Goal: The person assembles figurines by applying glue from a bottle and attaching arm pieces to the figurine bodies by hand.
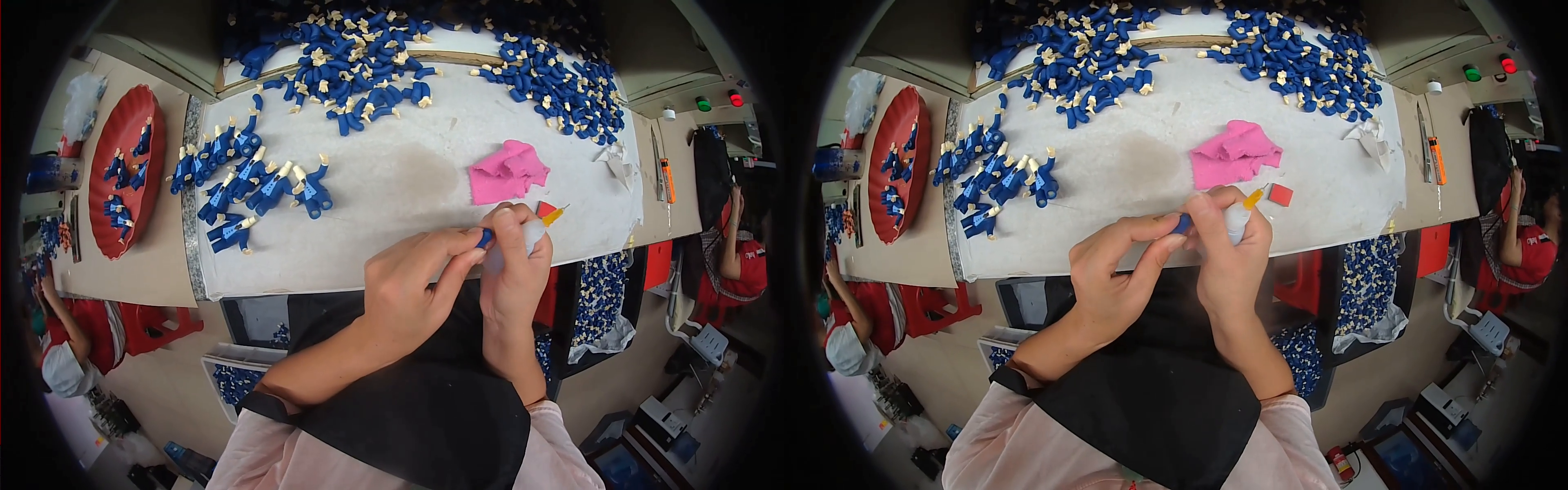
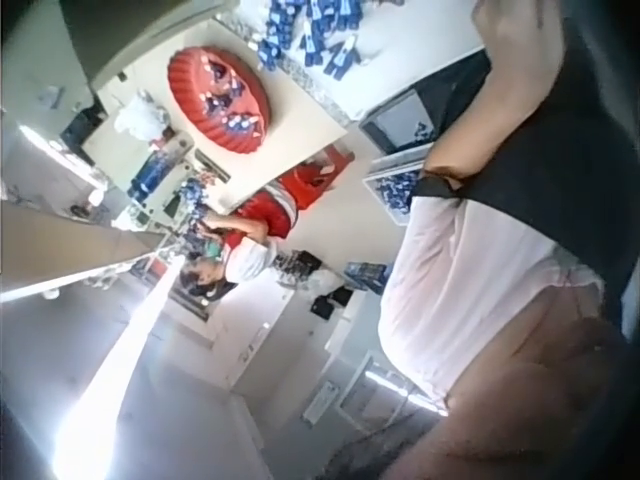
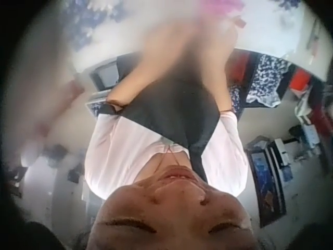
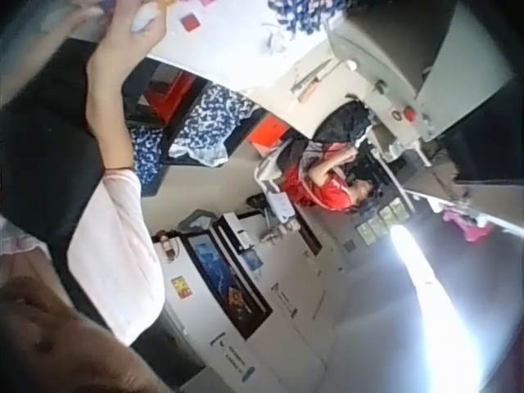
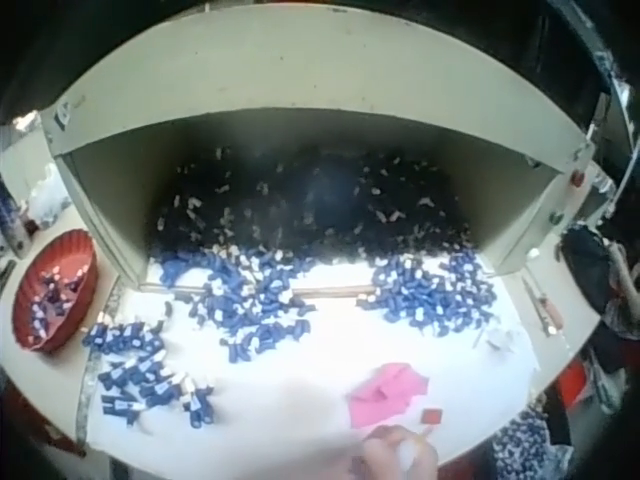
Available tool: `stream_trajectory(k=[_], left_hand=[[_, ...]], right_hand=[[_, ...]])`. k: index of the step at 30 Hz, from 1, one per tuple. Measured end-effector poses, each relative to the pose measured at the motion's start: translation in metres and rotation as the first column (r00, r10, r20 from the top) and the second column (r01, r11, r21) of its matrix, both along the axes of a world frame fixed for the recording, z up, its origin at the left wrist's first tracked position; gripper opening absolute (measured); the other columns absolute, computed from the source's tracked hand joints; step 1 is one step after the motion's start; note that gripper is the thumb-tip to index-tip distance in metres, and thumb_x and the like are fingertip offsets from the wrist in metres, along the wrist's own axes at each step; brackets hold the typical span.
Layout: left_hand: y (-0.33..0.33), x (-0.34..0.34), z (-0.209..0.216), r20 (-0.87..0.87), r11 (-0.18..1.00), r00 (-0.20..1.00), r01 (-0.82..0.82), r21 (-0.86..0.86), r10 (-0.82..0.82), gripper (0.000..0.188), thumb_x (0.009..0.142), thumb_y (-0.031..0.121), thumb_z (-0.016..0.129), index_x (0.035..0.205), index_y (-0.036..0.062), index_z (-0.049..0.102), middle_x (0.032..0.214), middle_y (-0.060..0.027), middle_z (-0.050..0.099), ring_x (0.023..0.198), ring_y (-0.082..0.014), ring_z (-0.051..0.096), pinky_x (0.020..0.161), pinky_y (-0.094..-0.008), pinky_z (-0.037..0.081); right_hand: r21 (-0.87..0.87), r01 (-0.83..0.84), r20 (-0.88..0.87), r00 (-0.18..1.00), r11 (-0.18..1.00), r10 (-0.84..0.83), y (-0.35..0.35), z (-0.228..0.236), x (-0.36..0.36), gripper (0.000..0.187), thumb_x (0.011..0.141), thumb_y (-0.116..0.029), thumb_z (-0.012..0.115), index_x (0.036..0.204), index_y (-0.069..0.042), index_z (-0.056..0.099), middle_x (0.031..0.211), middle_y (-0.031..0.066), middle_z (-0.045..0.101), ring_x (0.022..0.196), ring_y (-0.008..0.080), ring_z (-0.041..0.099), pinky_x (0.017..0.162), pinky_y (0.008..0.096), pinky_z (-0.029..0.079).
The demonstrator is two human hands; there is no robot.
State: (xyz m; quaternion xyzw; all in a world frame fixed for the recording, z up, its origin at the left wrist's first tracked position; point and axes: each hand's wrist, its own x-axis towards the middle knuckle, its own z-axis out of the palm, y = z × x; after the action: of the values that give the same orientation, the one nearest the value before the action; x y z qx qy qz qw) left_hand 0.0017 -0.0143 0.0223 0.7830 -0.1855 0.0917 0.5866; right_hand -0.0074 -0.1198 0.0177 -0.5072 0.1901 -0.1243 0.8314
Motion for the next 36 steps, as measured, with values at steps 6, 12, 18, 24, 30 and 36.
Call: stream_trajectory(k=[6, 12, 18, 24, 30, 36], left_hand=[[-0.003, -0.004, -0.001, -0.02, 1.0, 1.0, 0.007, -0.006, -0.007, 0.012, 0.07, -0.001, 0.062, 0.081, -0.0007, 0.059, 0.077, -0.0115, 0.062, 0.067, -0.0223, 0.061, 0.056, -0.0272, 0.048], [-0.007, -0.008, -0.006, -0.215, 0.986, 0.972, 0.062, -0.152, -0.094, 0.012, 0.071, 0.0, 0.062, 0.083, -0.0011, 0.059, 0.078, -0.0113, 0.062, 0.069, -0.0191, 0.062, 0.061, -0.0246, 0.047], [0.001, 0.001, -0.006, -0.427, 0.942, 0.876, 0.086, -0.324, -0.226, 0.013, 0.078, -0.001, 0.056, 0.09, -0.0043, 0.053, 0.084, -0.011, 0.061, 0.08, -0.0153, 0.06, 0.072, -0.0238, 0.046], [0.0, 0.002, -0.01, -0.405, 0.927, 0.895, 0.026, -0.374, -0.188, 0.013, 0.075, 0.0, 0.059, 0.088, -0.002, 0.058, 0.083, -0.0083, 0.061, 0.076, -0.0122, 0.059, 0.068, -0.0224, 0.047], [-0.003, 0.004, -0.011, -0.404, 0.943, 0.888, 0.088, -0.319, -0.22, 0.014, 0.077, -0.001, 0.057, 0.091, -0.0029, 0.055, 0.086, -0.0094, 0.061, 0.081, -0.0135, 0.059, 0.072, -0.023, 0.045], [-0.011, 0.005, -0.023, -0.319, 0.995, 0.943, 0.073, -0.073, -0.093, 0.015, 0.073, 0.0, 0.06, 0.088, 0.0012, 0.061, 0.081, -0.0063, 0.063, 0.07, -0.0105, 0.059, 0.063, -0.0209, 0.046]], right_hand=[[-0.242, 0.011, 0.129, 0.991, 0.97, 0.021, -0.003, -0.006, -0.001, 0.015, 0.075, -0.002, 0.058, 0.064, -0.004, 0.048, 0.064, -0.0007, 0.05, 0.057, 0.0036, 0.042, 0.05, 0.0182, 0.031], [-0.062, 0.015, -0.008, 1.0, 0.998, -0.015, -0.007, -0.012, 0.0, 0.012, 0.075, -0.003, 0.059, 0.067, -0.002, 0.05, 0.068, 0.0018, 0.051, 0.056, 0.0049, 0.041, 0.051, 0.0185, 0.032], [-0.91, 0.031, 0.031, 0.999, 0.415, -0.007, -0.078, 0.004, -0.005, 0.015, 0.066, 0.004, 0.062, 0.08, 0.0, 0.057, 0.082, 0.0083, 0.058, 0.072, 0.0171, 0.056, 0.062, 0.0247, 0.043], [-0.993, -0.109, -0.104, 0.989, 0.042, 0.106, -0.088, 0.002, -0.003, 0.025, 0.061, 0.004, 0.064, 0.084, -0.001, 0.058, 0.086, 0.0111, 0.057, 0.077, 0.0272, 0.057, 0.066, 0.031, 0.046], [-0.993, -0.102, -0.091, 0.983, 0.059, 0.157, -0.091, 0.0, -0.002, 0.022, 0.058, 0.007, 0.063, 0.077, 0.0, 0.055, 0.081, 0.0118, 0.057, 0.073, 0.0268, 0.058, 0.064, 0.0304, 0.046], [-0.863, -0.024, 0.018, 0.997, 0.504, 0.078, -0.08, -0.015, -0.012, 0.019, 0.065, 0.011, 0.059, 0.073, -0.001, 0.048, 0.076, 0.0104, 0.057, 0.07, 0.0167, 0.057, 0.064, 0.0235, 0.044]])
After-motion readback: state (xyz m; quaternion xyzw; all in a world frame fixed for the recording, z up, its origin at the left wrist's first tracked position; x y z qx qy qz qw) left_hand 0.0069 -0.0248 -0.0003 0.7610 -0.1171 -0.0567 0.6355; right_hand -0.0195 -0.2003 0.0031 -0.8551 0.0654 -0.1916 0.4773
